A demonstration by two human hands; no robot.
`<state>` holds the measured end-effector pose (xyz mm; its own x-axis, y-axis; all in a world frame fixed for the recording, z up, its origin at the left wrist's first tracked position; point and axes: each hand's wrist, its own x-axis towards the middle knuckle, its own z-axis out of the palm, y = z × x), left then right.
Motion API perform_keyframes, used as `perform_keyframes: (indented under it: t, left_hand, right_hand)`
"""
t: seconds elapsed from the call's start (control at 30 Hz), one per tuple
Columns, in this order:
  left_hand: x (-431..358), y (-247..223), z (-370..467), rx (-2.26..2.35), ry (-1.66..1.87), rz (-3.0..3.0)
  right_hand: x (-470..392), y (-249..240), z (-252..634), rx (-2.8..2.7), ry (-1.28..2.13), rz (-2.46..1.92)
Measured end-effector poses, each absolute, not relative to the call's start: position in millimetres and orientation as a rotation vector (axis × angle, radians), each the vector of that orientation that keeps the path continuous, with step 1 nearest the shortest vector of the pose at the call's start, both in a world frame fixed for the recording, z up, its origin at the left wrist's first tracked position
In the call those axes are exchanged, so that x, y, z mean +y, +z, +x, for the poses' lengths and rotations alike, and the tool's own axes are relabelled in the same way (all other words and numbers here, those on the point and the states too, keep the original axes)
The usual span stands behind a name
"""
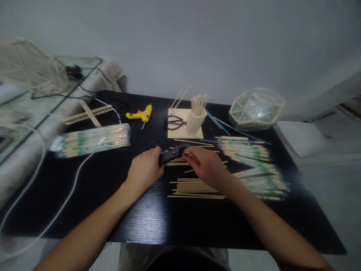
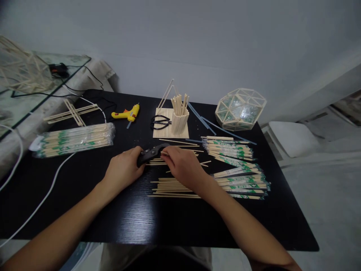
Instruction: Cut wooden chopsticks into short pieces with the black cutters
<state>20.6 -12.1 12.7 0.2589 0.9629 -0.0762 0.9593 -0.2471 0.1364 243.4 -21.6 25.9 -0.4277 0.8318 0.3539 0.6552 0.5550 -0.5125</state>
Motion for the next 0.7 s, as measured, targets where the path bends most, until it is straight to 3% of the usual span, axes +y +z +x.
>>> perform_keyframes:
  t: [0.1, 0.3, 0.47, 0.6, 0.7]
  left_hand:
    - [-10.6, 10.1, 20.7, 1.818, 0.045, 2.340]
    - [-10.7, 7.5, 21.9, 1.795, 0.051, 2.332]
    - [-11.2, 9.9, 22.5, 1.776, 0.076, 2.306]
    - [-9.2, 10.0, 21.5, 1.780, 0.103, 2.271]
    - [-7.7, 7.5, 19.3, 1.774, 0.175, 2.231]
  right_hand:
    - [-10.7, 38.8, 263.5, -2.150, 0.357, -1.315]
    - [27.6, 72.1, 360.0, -1.589, -0.151, -1.934]
    - [42.2, 83.4, 409.8, -1.391, -0.306, -2.122]
    - [32.7, 71.4, 384.2, -1.471, -0.213, -1.983]
    - [14.7, 63.4, 338.9, -1.628, 0.189, -1.729]
